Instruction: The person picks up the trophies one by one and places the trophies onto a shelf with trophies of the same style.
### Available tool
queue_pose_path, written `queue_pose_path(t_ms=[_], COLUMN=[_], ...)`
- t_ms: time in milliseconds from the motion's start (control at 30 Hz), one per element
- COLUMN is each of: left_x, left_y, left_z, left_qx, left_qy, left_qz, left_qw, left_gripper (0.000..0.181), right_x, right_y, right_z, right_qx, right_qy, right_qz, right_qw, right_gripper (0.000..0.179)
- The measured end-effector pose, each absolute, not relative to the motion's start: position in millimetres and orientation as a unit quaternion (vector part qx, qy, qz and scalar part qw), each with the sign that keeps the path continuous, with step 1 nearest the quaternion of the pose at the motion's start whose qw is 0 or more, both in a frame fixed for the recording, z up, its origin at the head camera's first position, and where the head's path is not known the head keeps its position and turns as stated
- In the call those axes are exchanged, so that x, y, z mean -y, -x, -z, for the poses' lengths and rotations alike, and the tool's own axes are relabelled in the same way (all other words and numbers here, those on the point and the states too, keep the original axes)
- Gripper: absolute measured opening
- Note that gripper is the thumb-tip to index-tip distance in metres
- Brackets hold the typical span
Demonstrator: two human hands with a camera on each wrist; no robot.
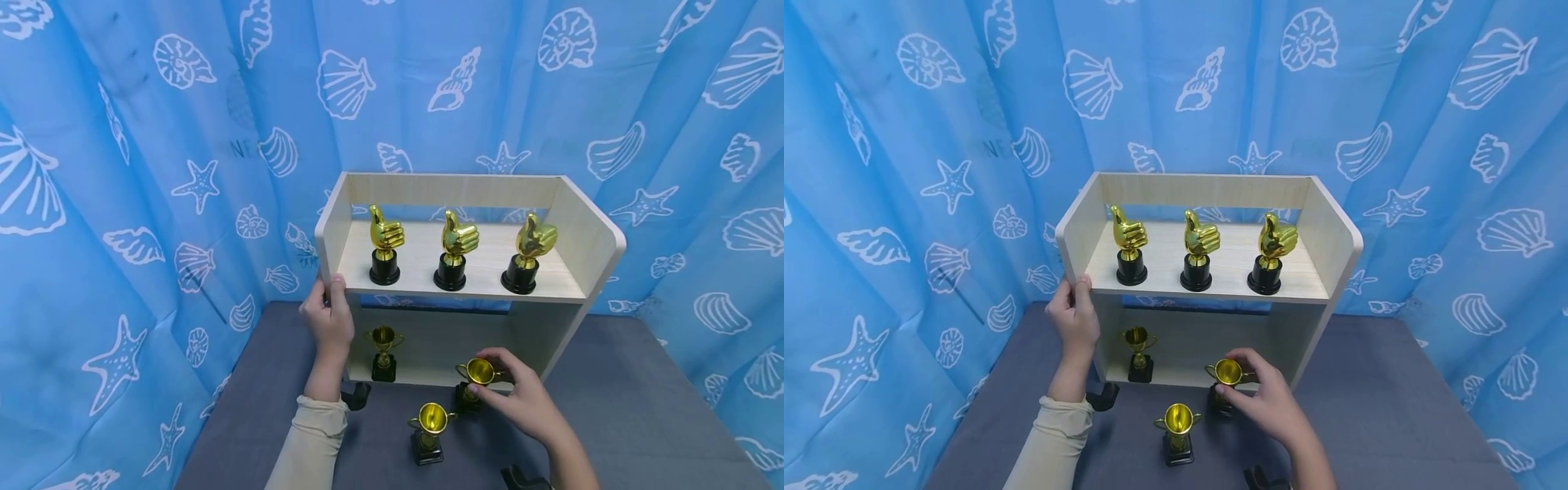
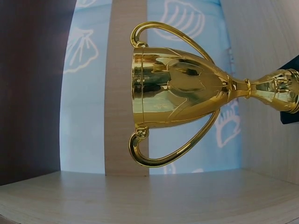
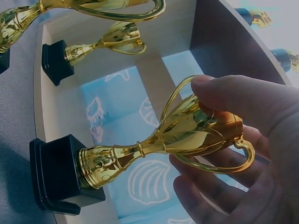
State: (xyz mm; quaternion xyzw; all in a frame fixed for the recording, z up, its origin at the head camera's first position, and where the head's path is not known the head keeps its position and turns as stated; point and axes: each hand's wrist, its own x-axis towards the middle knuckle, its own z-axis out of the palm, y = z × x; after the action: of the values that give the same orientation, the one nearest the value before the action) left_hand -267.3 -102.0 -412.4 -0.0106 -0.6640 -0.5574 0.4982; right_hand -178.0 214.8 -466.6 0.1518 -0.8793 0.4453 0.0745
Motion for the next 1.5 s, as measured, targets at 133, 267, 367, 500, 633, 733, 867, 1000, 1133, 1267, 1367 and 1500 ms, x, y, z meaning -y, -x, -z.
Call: queue_pose_path(t_ms=[133, 267, 367, 500, 633, 733, 867, 1000, 1133, 1267, 1367, 1500], left_x=[99.2, 93.5, 90.8, 90.7, 90.4, 90.5, 90.1, 89.3, 89.2, 89.8, 90.1, 90.1], left_y=[261.7, 248.8, 240.9, 239.8, 241.9, 242.2, 241.1, 240.3, 240.5, 241.4, 241.3, 240.6], left_z=[406.2, 393.3, 384.8, 380.9, 381.2, 380.3, 379.7, 380.8, 381.4, 382.1, 382.4, 382.3], left_qx=[0.658, 0.655, 0.657, 0.658, 0.652, 0.65, 0.652, 0.655, 0.654, 0.657, 0.66, 0.659], left_qy=[0.006, 0.012, 0.016, 0.015, 0.018, 0.019, 0.016, 0.014, 0.015, 0.012, 0.008, 0.01], left_qz=[0.554, 0.553, 0.548, 0.548, 0.556, 0.556, 0.556, 0.557, 0.556, 0.554, 0.555, 0.559], left_qw=[0.51, 0.515, 0.517, 0.517, 0.515, 0.518, 0.515, 0.511, 0.512, 0.511, 0.506, 0.504], left_gripper=[0.026, 0.025, 0.025, 0.026, 0.027, 0.026, 0.025, 0.026, 0.026, 0.025, 0.025, 0.026], right_x=[-212.1, -210.5, -209.5, -208.0, -208.0, -207.4, -206.7, -206.4, -205.5, -204.5, -203.0, -200.0], right_y=[180.6, 181.9, 183.5, 187.0, 189.3, 191.2, 192.7, 193.8, 196.4, 199.5, 201.8, 204.8], right_z=[467.5, 468.4, 469.3, 470.1, 470.8, 471.4, 474.1, 477.4, 479.9, 483.2, 485.7, 488.0], right_qx=[0.877, 0.877, 0.878, 0.878, 0.878, 0.877, 0.872, 0.871, 0.871, 0.871, 0.871, 0.87], right_qy=[-0.155, -0.154, -0.154, -0.158, -0.157, -0.158, -0.158, -0.152, -0.149, -0.153, -0.154, -0.157], right_qz=[-0.449, -0.45, -0.448, -0.445, -0.445, -0.447, -0.457, -0.462, -0.461, -0.46, -0.459, -0.462], right_qw=[0.071, 0.069, 0.071, 0.079, 0.083, 0.085, 0.082, 0.077, 0.076, 0.079, 0.079, 0.078], right_gripper=[0.049, 0.049, 0.049, 0.049, 0.049, 0.048, 0.048, 0.048, 0.049, 0.049, 0.05, 0.051])
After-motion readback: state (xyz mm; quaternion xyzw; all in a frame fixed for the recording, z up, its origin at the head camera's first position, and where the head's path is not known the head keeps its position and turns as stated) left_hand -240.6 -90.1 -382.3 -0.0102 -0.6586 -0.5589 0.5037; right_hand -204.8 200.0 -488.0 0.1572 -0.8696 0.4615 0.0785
